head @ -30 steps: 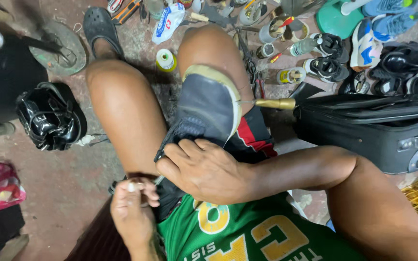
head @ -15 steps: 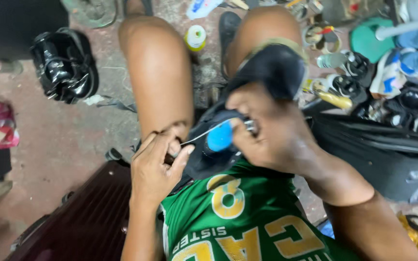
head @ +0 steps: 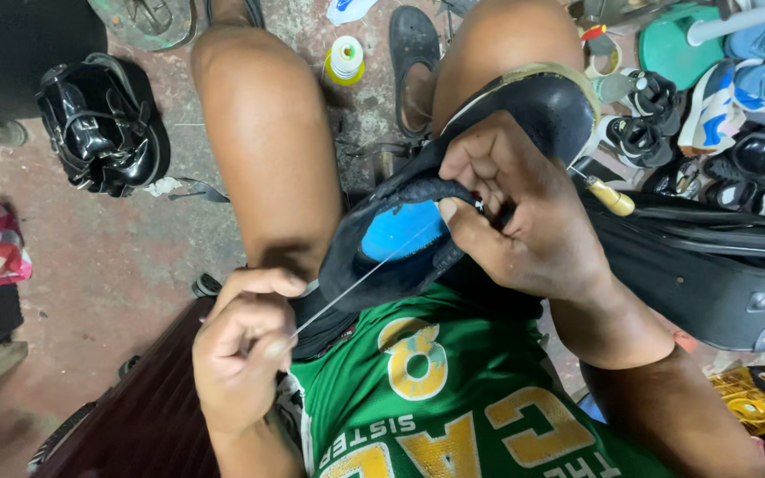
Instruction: The person sews the sole of a black shoe using a needle and thread. They repeatedly push the needle through the sole and pull the thread tight to secure the stitching.
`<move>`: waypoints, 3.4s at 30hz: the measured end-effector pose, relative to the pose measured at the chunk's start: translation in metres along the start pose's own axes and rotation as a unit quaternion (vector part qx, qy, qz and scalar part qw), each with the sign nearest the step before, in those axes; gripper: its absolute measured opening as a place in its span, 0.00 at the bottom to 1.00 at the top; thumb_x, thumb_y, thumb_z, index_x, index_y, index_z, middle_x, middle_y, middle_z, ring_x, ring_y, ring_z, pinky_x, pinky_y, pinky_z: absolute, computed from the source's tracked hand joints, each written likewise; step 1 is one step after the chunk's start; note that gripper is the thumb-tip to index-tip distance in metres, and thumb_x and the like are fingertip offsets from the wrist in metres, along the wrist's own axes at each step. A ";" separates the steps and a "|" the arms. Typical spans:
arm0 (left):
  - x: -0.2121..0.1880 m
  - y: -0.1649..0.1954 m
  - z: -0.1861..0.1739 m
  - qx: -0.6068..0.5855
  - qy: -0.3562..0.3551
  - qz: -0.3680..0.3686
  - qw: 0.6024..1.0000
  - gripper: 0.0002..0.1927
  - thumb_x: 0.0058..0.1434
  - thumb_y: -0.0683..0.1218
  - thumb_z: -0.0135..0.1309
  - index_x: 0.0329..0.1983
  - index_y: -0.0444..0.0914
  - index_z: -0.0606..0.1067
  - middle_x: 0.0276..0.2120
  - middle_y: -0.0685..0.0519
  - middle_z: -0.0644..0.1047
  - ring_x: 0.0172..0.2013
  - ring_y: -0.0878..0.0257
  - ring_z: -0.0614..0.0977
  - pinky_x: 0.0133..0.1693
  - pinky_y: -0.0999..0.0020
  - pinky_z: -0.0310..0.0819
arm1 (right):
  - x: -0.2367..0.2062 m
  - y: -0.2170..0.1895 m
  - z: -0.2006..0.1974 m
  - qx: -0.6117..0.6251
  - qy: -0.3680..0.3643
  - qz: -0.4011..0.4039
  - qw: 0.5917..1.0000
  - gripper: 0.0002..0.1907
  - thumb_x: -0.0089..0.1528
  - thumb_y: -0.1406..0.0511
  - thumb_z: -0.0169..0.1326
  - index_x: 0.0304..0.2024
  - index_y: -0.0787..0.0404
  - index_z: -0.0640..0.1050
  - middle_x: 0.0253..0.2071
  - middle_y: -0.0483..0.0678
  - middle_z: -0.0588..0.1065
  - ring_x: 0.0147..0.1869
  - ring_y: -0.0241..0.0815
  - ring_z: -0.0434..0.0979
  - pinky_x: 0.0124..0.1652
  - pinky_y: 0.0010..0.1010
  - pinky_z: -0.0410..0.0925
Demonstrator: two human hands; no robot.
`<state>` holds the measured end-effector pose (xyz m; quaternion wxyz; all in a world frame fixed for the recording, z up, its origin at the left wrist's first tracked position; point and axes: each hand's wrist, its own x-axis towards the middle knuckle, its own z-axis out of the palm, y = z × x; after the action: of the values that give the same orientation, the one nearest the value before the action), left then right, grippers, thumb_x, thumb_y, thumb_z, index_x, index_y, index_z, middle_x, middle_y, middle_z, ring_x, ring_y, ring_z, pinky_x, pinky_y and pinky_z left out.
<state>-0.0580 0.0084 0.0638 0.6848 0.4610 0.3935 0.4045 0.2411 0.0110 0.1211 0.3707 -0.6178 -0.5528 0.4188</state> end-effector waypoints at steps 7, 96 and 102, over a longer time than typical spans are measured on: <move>0.024 -0.005 0.043 -0.057 -0.066 -0.147 0.985 0.09 0.70 0.46 0.54 0.40 0.34 0.77 0.29 0.51 0.78 0.23 0.65 0.73 0.29 0.68 0.67 | -0.002 0.001 -0.001 0.035 -0.001 -0.015 0.999 0.13 0.66 0.74 0.59 0.49 0.63 0.69 0.37 0.39 0.69 0.39 0.24 0.67 0.38 0.17 0.63; 0.161 -0.116 0.090 0.011 -0.159 -0.310 0.937 0.20 0.57 0.38 0.49 0.53 0.31 0.76 0.48 0.46 0.81 0.47 0.55 0.81 0.48 0.64 0.76 | -0.012 0.072 -0.100 -0.457 0.096 -0.184 0.865 0.15 0.66 0.57 0.63 0.34 0.58 0.75 0.33 0.46 0.72 0.34 0.44 0.76 0.34 0.34 0.69; 0.158 -0.122 0.078 0.011 -0.145 -0.311 0.939 0.20 0.58 0.38 0.48 0.54 0.31 0.76 0.49 0.46 0.81 0.47 0.54 0.81 0.48 0.64 0.75 | -0.012 0.088 -0.118 -0.471 0.108 -0.189 0.855 0.27 0.63 0.50 0.67 0.22 0.57 0.70 0.22 0.46 0.68 0.25 0.45 0.72 0.26 0.35 0.64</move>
<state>0.0939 0.0984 -0.0578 0.8210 0.3772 0.4178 0.0958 0.3832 -0.0108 0.0852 0.1649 -0.6436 -0.7463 -0.0388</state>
